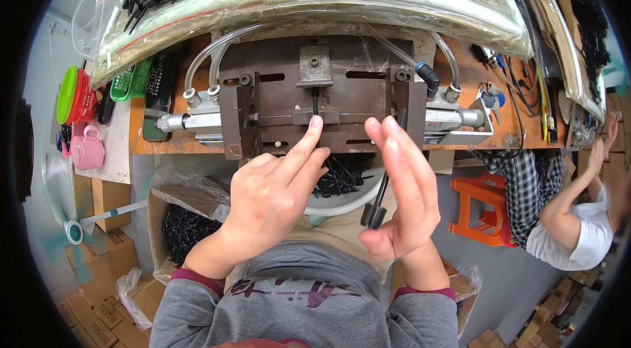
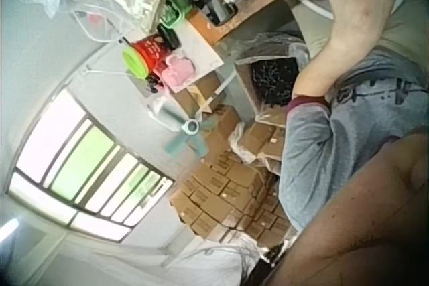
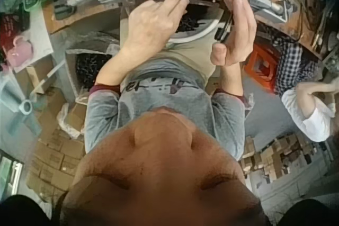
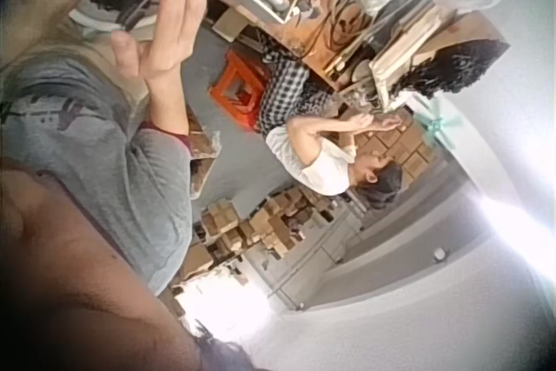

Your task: Assembling small black plastic connector components using a pneumatic machine.

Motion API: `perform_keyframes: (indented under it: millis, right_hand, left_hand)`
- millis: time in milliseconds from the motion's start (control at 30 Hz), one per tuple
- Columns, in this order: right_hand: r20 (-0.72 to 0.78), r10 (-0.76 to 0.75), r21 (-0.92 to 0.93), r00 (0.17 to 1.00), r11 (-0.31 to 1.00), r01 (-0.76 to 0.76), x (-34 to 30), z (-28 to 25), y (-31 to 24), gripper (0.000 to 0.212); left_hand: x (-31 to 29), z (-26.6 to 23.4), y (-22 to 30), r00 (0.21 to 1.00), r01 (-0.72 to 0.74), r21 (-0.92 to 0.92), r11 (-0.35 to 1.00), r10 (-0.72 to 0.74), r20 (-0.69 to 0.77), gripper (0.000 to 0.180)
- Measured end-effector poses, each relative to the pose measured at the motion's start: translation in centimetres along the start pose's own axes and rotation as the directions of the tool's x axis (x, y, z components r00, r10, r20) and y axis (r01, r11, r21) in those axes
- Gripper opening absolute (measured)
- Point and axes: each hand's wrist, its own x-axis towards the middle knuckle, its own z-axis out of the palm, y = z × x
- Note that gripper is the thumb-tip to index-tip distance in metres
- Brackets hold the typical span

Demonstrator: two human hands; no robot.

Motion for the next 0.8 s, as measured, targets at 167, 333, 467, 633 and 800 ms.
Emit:
perform_keyframes:
  millis: [167, 333, 467, 633, 800]
  right_hand:
    - [0.007, 0.017, -0.029, 1.0, 0.999, -0.017, -0.2, 0.2, 0.1, 0.06]
    - [0.092, 0.06, -0.216, 0.994, 0.976, -0.039, 0.3, 0.2, -1.2, 0.041]
    - [0.13, 0.103, -0.33, 0.986, 0.942, -0.055, 1.0, 0.8, -1.5, 0.033]
    - [0.353, 0.106, -0.39, 0.93, 0.92, 0.043, 1.4, 1.6, -1.1, 0.027]
    - [0.439, 0.096, -0.517, 0.893, 0.84, 0.164, 1.6, 3.1, -0.9, 0.027]
  left_hand:
    - [-0.1, -0.1, 0.2, 0.999, 0.01, 0.018, 1.0, -0.011, 0.031, 0.029]
    - [-0.1, 0.1, 0.0, 1.0, 0.005, -0.004, 1.0, -0.005, 0.01, 0.03]
    - [-0.3, -0.3, 0.0, 1.0, 0.005, -0.007, 1.0, -0.005, 0.028, 0.032]
    - [-3.3, -2.0, 0.1, 0.961, 0.048, -0.267, 0.963, 0.028, 0.275, 0.025]
    - [-7.2, 0.1, 0.3, 0.901, 0.119, -0.39, 0.913, 0.066, 0.43, 0.02]
